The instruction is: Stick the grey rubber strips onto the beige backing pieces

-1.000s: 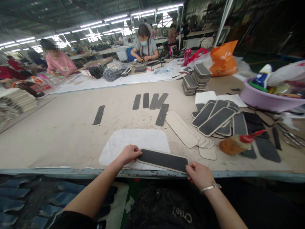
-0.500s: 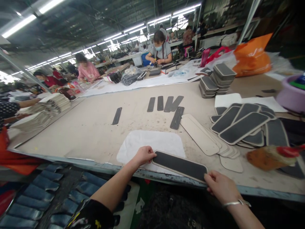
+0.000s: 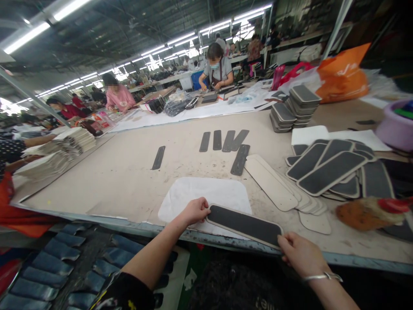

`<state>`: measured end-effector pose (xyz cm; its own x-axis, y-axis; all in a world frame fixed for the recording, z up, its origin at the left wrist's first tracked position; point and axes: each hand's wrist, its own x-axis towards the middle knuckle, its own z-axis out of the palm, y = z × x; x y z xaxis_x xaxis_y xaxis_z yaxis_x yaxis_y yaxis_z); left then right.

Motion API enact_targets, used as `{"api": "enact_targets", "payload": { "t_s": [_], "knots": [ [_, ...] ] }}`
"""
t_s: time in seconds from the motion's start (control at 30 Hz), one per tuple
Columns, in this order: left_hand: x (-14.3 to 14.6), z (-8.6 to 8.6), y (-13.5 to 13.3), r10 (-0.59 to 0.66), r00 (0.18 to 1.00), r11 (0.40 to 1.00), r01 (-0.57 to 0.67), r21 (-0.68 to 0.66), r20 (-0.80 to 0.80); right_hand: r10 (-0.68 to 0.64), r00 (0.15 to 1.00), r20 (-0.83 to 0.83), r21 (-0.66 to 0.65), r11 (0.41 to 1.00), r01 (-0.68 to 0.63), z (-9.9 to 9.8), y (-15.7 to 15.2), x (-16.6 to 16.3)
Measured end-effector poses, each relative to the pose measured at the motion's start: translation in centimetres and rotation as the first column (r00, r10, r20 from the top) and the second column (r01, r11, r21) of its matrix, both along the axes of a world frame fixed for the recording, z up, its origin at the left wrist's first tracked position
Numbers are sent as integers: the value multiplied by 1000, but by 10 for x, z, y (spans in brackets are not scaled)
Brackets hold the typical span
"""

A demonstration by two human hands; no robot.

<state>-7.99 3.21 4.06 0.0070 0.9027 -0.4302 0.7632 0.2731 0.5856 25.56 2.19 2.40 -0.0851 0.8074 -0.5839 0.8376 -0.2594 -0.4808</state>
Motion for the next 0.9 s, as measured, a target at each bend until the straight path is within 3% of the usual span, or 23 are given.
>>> {"api": "enact_targets", "payload": {
  "t_s": [0.23,0.5,0.7,0.9],
  "knots": [
    [-1,-7,1,-21,1000,1000,21,9,-22,-39,999,-8,83,996,40,9,-3,-5],
    [-3,-10,3,-33,999,999,33,-4,-27,-29,999,46,126,992,23,4,-3,-7],
    [-3,-9,3,-13,1000,1000,13,1,-10,26,984,179,218,974,-65,8,-1,-10],
    [-2,-8,2,25,1000,1000,-25,-1,11,59,916,397,222,962,-158,27,-8,-3]
  ]
}}
